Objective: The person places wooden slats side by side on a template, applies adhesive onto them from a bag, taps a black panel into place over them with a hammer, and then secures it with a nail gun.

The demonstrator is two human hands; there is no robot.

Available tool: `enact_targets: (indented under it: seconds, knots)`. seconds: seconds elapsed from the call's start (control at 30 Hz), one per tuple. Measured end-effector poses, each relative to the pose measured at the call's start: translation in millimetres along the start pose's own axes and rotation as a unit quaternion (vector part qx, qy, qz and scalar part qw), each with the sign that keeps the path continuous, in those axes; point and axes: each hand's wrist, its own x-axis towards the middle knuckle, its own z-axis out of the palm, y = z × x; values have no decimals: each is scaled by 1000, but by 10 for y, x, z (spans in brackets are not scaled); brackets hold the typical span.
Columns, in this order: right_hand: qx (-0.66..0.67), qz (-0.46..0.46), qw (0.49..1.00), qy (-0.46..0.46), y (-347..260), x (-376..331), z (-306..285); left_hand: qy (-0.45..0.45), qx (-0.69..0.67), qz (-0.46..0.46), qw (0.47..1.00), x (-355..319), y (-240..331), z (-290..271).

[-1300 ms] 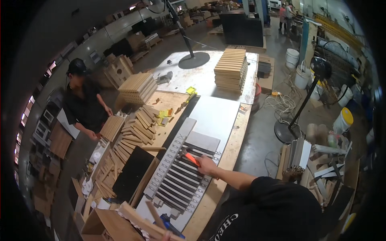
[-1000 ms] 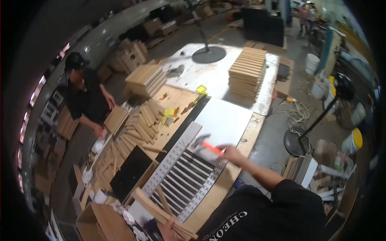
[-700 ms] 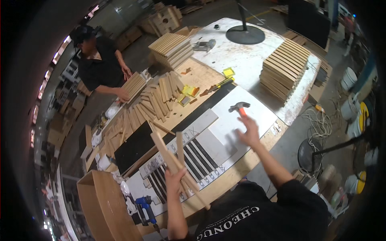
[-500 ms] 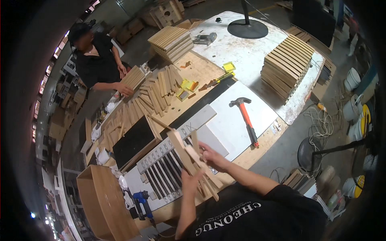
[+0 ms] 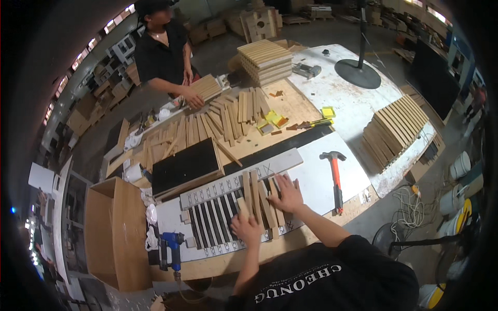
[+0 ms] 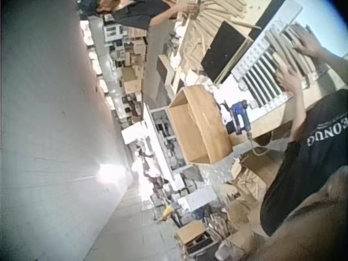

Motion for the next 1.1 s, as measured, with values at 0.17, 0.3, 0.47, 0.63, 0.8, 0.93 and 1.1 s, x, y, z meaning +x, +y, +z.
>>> enact_targets:
  seconds: [0.17, 0.3, 0.47, 0.63, 0.8, 0.93, 1.1]
  knots:
    - [46, 9, 999, 16, -208, -84, 85, 57, -109, -34, 992, 219, -340, -100]
    - [-9, -52, 999, -11, -666, -189, 175, -37, -196, -76, 977, 446, -341, -175]
    - [-13, -123, 992, -11, -981, 64, 295, -15, -242, -201, 949, 543, -474, -413]
    - [-61, -119, 990, -45, -944, 129, 392, -22, -165, -141, 976, 561, -662, -429]
    - [-113, -107, 988, -11, -883, -66, 342, 11, 13, 10, 1000, 513, -722, -290]
    - [-129, -83, 988, -6, -1021, -20, 334, 51, -5, 15, 999, 510, -764, -245]
    - [77, -72, 992, 73, -1326, -152, 513, 34, -17, 52, 998, 723, -826, -161]
